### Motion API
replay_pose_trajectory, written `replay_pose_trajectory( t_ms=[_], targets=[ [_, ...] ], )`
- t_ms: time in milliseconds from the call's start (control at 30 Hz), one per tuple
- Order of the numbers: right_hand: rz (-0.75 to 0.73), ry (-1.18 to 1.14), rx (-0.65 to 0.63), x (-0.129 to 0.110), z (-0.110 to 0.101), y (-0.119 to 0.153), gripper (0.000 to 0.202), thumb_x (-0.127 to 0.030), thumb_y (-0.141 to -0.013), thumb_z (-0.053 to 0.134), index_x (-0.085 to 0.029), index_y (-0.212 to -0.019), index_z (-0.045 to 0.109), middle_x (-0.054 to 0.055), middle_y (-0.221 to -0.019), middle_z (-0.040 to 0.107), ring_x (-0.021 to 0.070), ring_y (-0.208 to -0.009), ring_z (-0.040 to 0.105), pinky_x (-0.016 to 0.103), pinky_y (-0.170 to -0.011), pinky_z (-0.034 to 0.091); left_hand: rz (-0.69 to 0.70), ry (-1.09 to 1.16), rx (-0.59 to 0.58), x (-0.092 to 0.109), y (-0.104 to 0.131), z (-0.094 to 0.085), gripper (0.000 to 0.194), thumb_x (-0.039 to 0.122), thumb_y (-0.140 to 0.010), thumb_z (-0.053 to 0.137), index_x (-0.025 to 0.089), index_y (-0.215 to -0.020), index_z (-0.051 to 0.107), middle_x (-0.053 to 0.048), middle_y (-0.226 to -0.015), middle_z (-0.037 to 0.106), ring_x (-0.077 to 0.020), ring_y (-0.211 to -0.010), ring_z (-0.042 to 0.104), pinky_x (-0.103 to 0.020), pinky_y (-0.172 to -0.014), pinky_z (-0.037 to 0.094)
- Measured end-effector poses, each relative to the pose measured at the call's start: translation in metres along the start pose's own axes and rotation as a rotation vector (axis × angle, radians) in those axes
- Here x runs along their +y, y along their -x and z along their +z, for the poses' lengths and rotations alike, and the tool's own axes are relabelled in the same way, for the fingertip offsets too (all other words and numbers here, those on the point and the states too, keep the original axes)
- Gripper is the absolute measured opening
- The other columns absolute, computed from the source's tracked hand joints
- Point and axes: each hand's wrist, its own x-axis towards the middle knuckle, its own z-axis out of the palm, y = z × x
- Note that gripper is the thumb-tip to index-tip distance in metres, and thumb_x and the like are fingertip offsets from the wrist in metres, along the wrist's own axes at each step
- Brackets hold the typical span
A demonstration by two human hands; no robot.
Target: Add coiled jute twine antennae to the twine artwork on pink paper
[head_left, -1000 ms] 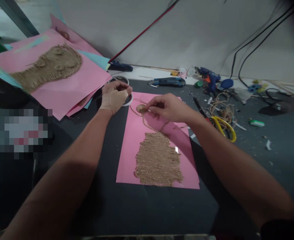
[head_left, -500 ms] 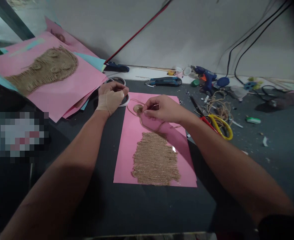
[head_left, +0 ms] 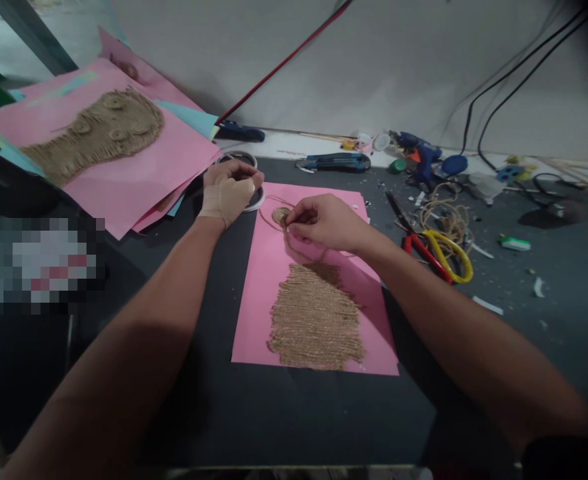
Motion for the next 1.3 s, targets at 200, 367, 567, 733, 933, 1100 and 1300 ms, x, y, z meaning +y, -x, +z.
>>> replay_pose_trajectory(
  t_ms=[200, 367, 567, 733, 933, 1100, 1300],
  targets=[
    [-0.027, 0.109, 0.0, -0.008, 0.0, 0.003, 0.012, -0.014, -0.076, 0.069, -0.018, -0.083, 0.078, 0.007, -0.09, 0.08, 0.0214, -0.084, 0.073, 0.037, -0.082, 0.058, -0.021, 0.005, -0.005, 0.0, 0.0, 0.0, 0.011, 0.032, -0.073, 0.075, 0.022, -0.076, 0.073, -0.001, -0.072, 0.07, -0.0181, -0.075, 0.064, -0.03, -0.071, 0.053],
    [-0.017, 0.142, 0.005, -0.01, 0.0, 0.003, 0.012, -0.017, -0.078, 0.069, -0.019, -0.084, 0.079, 0.005, -0.089, 0.08, 0.0206, -0.083, 0.072, 0.036, -0.082, 0.057, -0.036, 0.006, -0.013, 0.002, 0.0, 0.0, 0.009, 0.03, -0.073, 0.076, 0.021, -0.076, 0.073, -0.002, -0.073, 0.07, -0.0181, -0.074, 0.064, -0.03, -0.068, 0.051],
    [-0.013, 0.207, 0.015, -0.015, 0.001, 0.005, 0.015, -0.015, -0.078, 0.069, -0.02, -0.086, 0.081, 0.005, -0.09, 0.08, 0.0211, -0.084, 0.072, 0.037, -0.083, 0.055, -0.024, 0.01, -0.017, 0.002, 0.0, 0.0, 0.008, 0.03, -0.073, 0.075, 0.022, -0.075, 0.073, -0.002, -0.071, 0.069, -0.0178, -0.073, 0.063, -0.03, -0.067, 0.051],
    [-0.024, 0.202, 0.018, -0.013, 0.0, 0.005, 0.016, -0.015, -0.077, 0.069, -0.019, -0.087, 0.081, 0.006, -0.089, 0.08, 0.021, -0.084, 0.072, 0.036, -0.083, 0.055, -0.014, 0.012, -0.006, 0.0, 0.0, 0.001, 0.012, 0.032, -0.073, 0.075, 0.021, -0.076, 0.073, -0.002, -0.072, 0.07, -0.0179, -0.074, 0.064, -0.029, -0.067, 0.051],
    [-0.025, 0.2, 0.043, -0.011, -0.002, 0.003, 0.015, -0.016, -0.077, 0.069, -0.018, -0.086, 0.08, 0.006, -0.089, 0.079, 0.0213, -0.083, 0.071, 0.036, -0.079, 0.055, -0.02, 0.024, -0.012, 0.0, 0.0, 0.0, 0.011, 0.032, -0.073, 0.076, 0.022, -0.075, 0.073, -0.002, -0.071, 0.069, -0.0188, -0.074, 0.064, -0.03, -0.066, 0.05],
    [-0.029, 0.206, 0.038, -0.012, -0.001, 0.004, 0.014, -0.016, -0.078, 0.069, -0.019, -0.085, 0.08, 0.005, -0.087, 0.079, 0.02, -0.08, 0.071, 0.036, -0.08, 0.054, -0.007, 0.002, -0.012, 0.001, 0.0, 0.0, 0.009, 0.031, -0.073, 0.076, 0.023, -0.073, 0.074, -0.002, -0.07, 0.068, -0.0195, -0.072, 0.062, -0.033, -0.068, 0.05],
    [-0.038, 0.212, 0.079, -0.013, 0.001, 0.005, 0.015, -0.016, -0.079, 0.069, -0.019, -0.087, 0.081, 0.005, -0.086, 0.08, 0.0194, -0.078, 0.07, 0.036, -0.08, 0.054, -0.006, 0.013, -0.001, -0.002, -0.001, 0.0, 0.009, 0.031, -0.073, 0.077, 0.022, -0.073, 0.074, -0.002, -0.07, 0.069, -0.0184, -0.071, 0.062, -0.032, -0.067, 0.05]
  ],
)
